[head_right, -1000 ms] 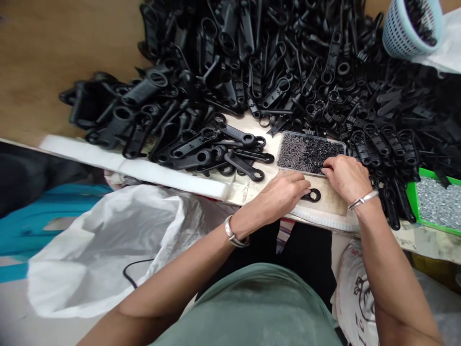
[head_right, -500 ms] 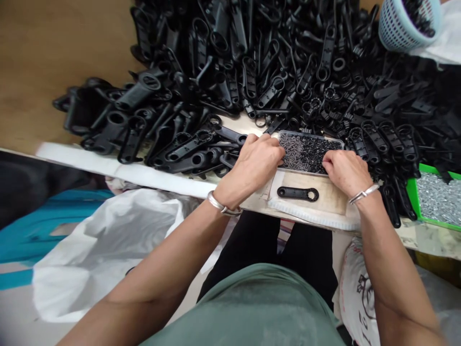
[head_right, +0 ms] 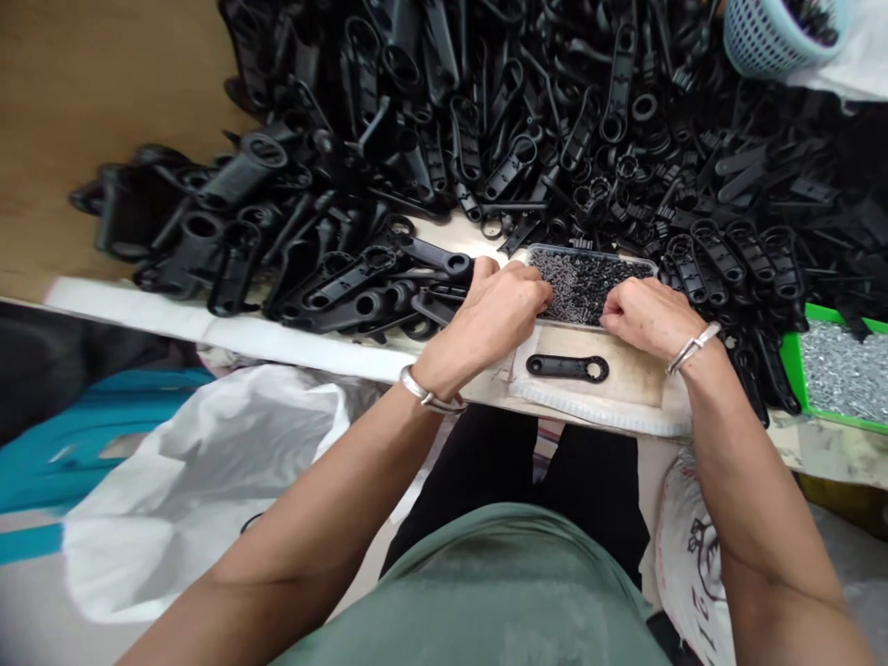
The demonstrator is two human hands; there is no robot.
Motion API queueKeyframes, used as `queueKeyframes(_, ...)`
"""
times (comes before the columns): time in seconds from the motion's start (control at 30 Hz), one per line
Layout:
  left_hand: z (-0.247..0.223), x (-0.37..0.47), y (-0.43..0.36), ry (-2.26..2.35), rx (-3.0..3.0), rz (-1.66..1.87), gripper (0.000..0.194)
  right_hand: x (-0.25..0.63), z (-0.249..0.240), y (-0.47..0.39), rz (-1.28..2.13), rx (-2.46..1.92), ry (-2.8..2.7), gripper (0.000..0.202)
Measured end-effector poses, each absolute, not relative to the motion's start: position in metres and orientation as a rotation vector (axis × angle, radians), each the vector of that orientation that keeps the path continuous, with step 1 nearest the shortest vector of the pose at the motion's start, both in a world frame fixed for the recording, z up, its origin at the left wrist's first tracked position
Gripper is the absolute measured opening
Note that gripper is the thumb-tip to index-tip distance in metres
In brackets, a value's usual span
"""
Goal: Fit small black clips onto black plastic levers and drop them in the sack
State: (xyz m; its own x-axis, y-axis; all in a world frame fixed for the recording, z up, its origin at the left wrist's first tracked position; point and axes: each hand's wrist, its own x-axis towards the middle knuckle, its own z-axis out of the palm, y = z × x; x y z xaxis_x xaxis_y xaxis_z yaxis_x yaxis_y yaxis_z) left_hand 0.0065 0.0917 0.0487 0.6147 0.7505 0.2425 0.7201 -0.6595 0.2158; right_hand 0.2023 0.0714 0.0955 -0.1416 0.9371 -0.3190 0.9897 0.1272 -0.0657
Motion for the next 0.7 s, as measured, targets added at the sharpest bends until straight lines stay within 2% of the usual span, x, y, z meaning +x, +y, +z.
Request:
queueKeyframes(0.3, 0.05, -0.015, 0.087, 1.35, 2.74, 0.535, 0.023, 0.215, 0.091, 0.07, -0.553, 1.999, 2.385, 0.02)
queueKeyframes(0.53, 0.047, -0.005, 0.093, 1.304, 2.815, 0.511, 0.032, 0.223, 0.09, 0.059, -0.519, 2.162, 2.443, 0.02)
queueKeyframes(0.7, 0.049, 0.0, 0.093, 1.33, 2.752, 0.449, 0.029, 0.233, 0.091, 0.056, -0.466, 2.251, 2.406, 0.022)
